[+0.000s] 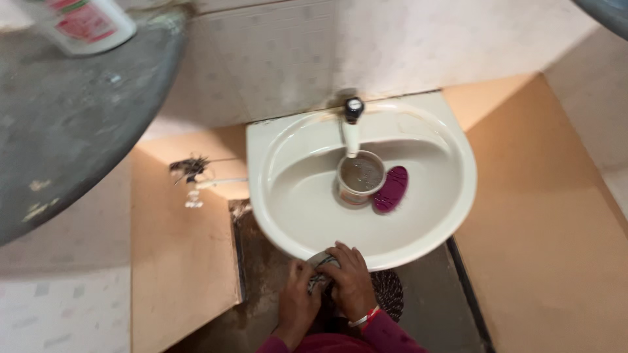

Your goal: The person washes a striped cloth in a white pedestal sink using a pink scrubbing brush and running water. After rinsing and wringing the cloth, the person uses it to wipe the exterior of the sink pedestal and the surrounding floor area.

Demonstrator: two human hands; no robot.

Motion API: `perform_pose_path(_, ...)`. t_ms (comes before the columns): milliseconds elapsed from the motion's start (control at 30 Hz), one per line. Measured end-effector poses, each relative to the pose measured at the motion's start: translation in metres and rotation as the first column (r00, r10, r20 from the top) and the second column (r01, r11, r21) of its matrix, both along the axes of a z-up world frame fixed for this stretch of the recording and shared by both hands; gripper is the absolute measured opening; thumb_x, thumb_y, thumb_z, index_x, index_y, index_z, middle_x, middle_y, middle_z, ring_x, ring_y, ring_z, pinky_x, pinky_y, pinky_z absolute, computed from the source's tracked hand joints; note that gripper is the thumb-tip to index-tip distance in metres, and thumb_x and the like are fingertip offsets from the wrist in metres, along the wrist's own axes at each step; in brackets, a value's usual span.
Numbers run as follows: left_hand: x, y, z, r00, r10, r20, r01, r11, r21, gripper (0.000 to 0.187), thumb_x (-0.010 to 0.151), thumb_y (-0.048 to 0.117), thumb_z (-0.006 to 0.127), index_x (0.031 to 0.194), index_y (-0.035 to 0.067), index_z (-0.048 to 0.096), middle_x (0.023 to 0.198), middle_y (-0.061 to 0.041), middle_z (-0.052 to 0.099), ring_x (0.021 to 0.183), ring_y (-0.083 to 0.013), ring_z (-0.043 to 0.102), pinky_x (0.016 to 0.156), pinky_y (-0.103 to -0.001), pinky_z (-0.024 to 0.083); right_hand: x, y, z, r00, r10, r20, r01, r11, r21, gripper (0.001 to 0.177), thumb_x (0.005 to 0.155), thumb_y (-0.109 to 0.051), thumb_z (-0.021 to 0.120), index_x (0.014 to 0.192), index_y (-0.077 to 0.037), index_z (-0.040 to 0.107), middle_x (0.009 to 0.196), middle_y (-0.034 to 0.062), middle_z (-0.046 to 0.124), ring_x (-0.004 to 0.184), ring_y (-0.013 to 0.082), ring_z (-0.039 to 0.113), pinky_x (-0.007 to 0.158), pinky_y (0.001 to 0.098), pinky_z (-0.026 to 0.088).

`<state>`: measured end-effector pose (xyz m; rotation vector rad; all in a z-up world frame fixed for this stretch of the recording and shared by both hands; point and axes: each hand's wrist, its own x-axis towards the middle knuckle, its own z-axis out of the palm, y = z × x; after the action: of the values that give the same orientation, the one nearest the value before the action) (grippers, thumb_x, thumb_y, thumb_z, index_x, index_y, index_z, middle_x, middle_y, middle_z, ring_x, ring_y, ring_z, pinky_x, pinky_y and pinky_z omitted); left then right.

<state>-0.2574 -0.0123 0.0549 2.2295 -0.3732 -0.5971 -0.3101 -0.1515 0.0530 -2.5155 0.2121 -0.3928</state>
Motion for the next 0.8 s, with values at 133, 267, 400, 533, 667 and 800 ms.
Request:
perform_pose_path(133,0.007,0.002,0.014,0.980,-0.117,0.161,0.138,0.982,-0.127,0.038,0.076,0.010,0.079,0.110,0.003,0.065,0.115,-0.017,0.060,0.101,-0.0361,0.070,0.079,-0.043,0.059,-0.017,0.015,-0.010,0.953,-0.285,0.101,0.279,0.958,0.071,0.033,0.065,-0.003,0.077,0.095,-0.018,0.081,0.128,0.0193,0.057,0.125,0.0429,0.049,0.101,0.0571,0.041)
perform_pose_path(267,0.019,-0.003,0.035,0.922,-0.382,0.071,0.374,0.922,0.103,0.057,0.081,0.010,0.070,0.135,0.013,0.054,0.128,-0.015,0.055,0.104,-0.0346,0.069,0.088,-0.044,0.058,-0.031,0.017,-0.022,0.903,-0.422,0.075,0.409,0.901,0.146,0.035,0.075,0.001,0.072,0.102,-0.018,0.083,0.127,0.0202,0.053,0.122,0.0406,0.049,0.099,0.0527,0.043)
perform_pose_path(400,0.046,-0.031,0.048,0.598,-0.734,0.322,0.714,0.670,0.201,0.076,0.073,0.006,0.071,0.145,0.017,0.049,0.144,-0.018,0.050,0.131,-0.0384,0.052,0.102,-0.053,0.046,-0.038,0.027,-0.033,0.839,-0.521,0.155,0.447,0.824,0.348,0.035,0.080,0.004,0.065,0.110,-0.009,0.075,0.132,0.0195,0.053,0.126,0.0382,0.051,0.103,0.0473,0.048)
perform_pose_path(533,0.068,-0.065,0.047,0.231,-0.945,0.232,0.873,0.306,0.380,0.084,0.080,0.020,0.074,0.154,0.014,0.036,0.157,-0.018,0.038,0.142,-0.0410,0.036,0.111,-0.065,0.027,-0.045,0.051,-0.053,0.660,-0.751,0.019,0.615,0.555,0.561,0.044,0.086,-0.007,0.067,0.127,-0.006,0.052,0.129,0.0185,0.050,0.125,0.0362,0.051,0.099,0.0492,0.048)
perform_pose_path(667,0.076,-0.067,0.030,0.170,-0.974,0.147,0.874,0.218,0.435,0.080,0.089,0.033,0.071,0.153,0.006,0.031,0.156,-0.022,0.036,0.143,-0.0421,0.035,0.114,-0.067,0.025,-0.037,0.073,-0.086,0.559,-0.651,-0.514,0.559,-0.163,0.813,0.047,0.099,-0.031,0.054,0.140,-0.013,0.042,0.128,0.0180,0.053,0.113,0.0317,0.060,0.088,0.0473,0.055)
perform_pose_path(800,0.080,-0.039,0.005,0.244,-0.930,0.274,0.794,0.354,0.495,0.078,0.093,0.041,0.070,0.147,-0.002,0.034,0.151,-0.028,0.039,0.144,-0.0447,0.035,0.114,-0.067,0.025,-0.010,0.118,-0.110,0.609,-0.537,-0.584,0.373,-0.456,0.808,0.062,0.101,-0.045,0.042,0.159,-0.026,0.028,0.152,0.0056,0.041,0.128,0.0173,0.050,0.100,0.0421,0.052)
